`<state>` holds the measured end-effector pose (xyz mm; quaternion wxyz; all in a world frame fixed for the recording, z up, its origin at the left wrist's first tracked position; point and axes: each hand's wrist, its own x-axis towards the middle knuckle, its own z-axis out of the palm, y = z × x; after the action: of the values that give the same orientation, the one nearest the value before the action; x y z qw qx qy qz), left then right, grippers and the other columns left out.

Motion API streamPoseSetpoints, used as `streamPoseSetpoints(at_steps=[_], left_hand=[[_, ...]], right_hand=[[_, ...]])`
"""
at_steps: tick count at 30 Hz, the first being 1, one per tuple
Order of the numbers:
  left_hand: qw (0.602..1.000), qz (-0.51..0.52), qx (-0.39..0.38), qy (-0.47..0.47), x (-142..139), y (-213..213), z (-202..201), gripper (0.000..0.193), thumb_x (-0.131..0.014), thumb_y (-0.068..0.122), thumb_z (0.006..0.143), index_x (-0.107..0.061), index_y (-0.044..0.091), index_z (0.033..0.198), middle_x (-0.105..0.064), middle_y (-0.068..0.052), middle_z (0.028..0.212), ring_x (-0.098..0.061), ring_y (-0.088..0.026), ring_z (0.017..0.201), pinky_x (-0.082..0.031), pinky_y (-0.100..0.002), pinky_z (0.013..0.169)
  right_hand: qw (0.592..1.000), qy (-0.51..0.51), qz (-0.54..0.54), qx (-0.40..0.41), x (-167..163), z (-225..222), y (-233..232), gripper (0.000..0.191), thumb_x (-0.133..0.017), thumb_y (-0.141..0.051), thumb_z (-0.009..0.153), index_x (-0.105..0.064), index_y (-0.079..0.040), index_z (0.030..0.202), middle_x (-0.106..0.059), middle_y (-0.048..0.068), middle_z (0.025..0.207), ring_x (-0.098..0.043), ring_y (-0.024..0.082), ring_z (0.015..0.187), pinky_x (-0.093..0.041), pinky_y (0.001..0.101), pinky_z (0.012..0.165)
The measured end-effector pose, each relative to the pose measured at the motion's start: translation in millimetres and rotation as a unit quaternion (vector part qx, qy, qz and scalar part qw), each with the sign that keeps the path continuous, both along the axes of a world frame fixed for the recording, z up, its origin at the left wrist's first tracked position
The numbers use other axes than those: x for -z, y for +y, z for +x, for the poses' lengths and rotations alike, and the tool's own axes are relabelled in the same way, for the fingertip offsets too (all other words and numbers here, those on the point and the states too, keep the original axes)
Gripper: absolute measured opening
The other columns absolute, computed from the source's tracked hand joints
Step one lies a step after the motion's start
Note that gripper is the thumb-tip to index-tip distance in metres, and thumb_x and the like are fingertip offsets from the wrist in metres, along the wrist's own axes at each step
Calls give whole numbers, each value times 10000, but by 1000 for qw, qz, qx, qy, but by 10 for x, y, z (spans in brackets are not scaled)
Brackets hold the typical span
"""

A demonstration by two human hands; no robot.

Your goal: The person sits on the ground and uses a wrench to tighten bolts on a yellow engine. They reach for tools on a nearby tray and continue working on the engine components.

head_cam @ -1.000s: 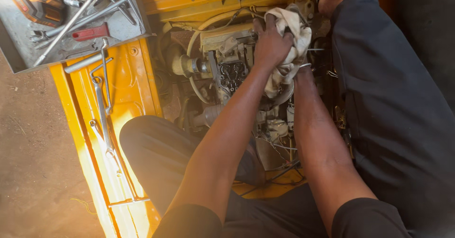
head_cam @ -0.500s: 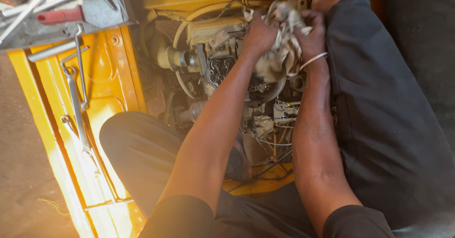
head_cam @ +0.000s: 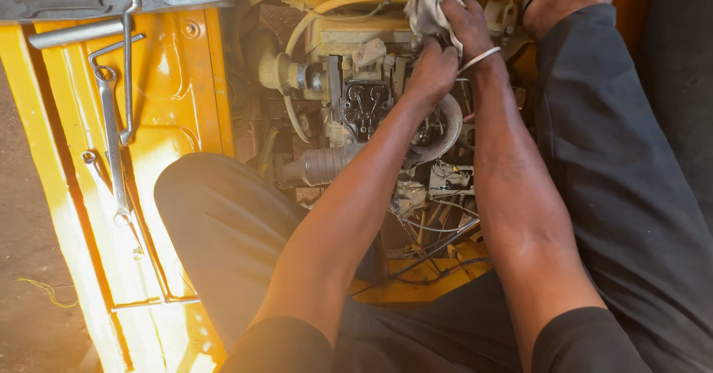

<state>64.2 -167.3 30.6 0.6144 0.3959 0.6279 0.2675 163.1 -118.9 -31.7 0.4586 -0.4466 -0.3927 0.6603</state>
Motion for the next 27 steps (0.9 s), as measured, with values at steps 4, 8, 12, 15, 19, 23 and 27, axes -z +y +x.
streamPoseSetpoints(at_steps=[4,8,12,15,19,23,27], left_hand=[[986,93,63,-125,-15,-266,-300,564,-498,161,935,-437,-27,1463,-547,-248,1477,-561,-350,1346,-427,-411,1122],[989,51,102,-94,-185,-622,-1285,389,-491,182,991,-575,78,1357,-644,-94,1335,-650,-239,1219,-552,-366,987],[985,141,-94,-19,-537,-853,-2528,300,-556,159,1035,-611,27,1298,-679,-104,1112,-665,-164,920,-551,-275,737],[968,214,-107,74,-673,-857,-3185,296,-594,161,1027,-622,26,1288,-728,-99,1128,-712,-184,962,-554,-299,775],[938,228,33,261,-401,-644,-3352,240,-640,167,1031,-662,21,1220,-737,-156,1080,-727,-258,934,-557,-373,795],[816,320,144,459,-159,-465,-3288,134,-682,176,1012,-741,61,1046,-740,-192,996,-689,-401,897,-543,-475,766],[847,304,70,430,-250,-583,-3343,136,-654,157,965,-731,86,1051,-723,-159,946,-700,-376,869,-550,-471,779]], right_hand=[[991,13,-73,113,328,-40,62,435,-592,-425,989,-700,-66,1209,-731,56,1107,-702,172,964,-565,349,860],[976,30,-129,173,534,-127,140,563,-659,-500,935,-716,-5,1198,-750,84,1032,-718,196,902,-598,367,770],[965,17,-106,238,485,-256,97,496,-717,-412,925,-740,55,1092,-720,126,947,-680,242,789,-590,379,632],[957,33,-79,276,500,-290,82,428,-752,-341,914,-672,31,1109,-758,132,1027,-749,224,873,-649,370,685],[953,-77,-180,232,576,-237,114,538,-696,-389,951,-643,91,1187,-704,176,1031,-686,261,808,-589,367,632],[930,-155,-135,303,453,-285,52,636,-764,-389,1002,-560,116,1329,-690,186,1301,-667,248,1100,-559,339,855],[948,-56,7,312,517,-306,-109,617,-770,-297,976,-503,140,1320,-563,233,1285,-588,300,1110,-525,418,930]])
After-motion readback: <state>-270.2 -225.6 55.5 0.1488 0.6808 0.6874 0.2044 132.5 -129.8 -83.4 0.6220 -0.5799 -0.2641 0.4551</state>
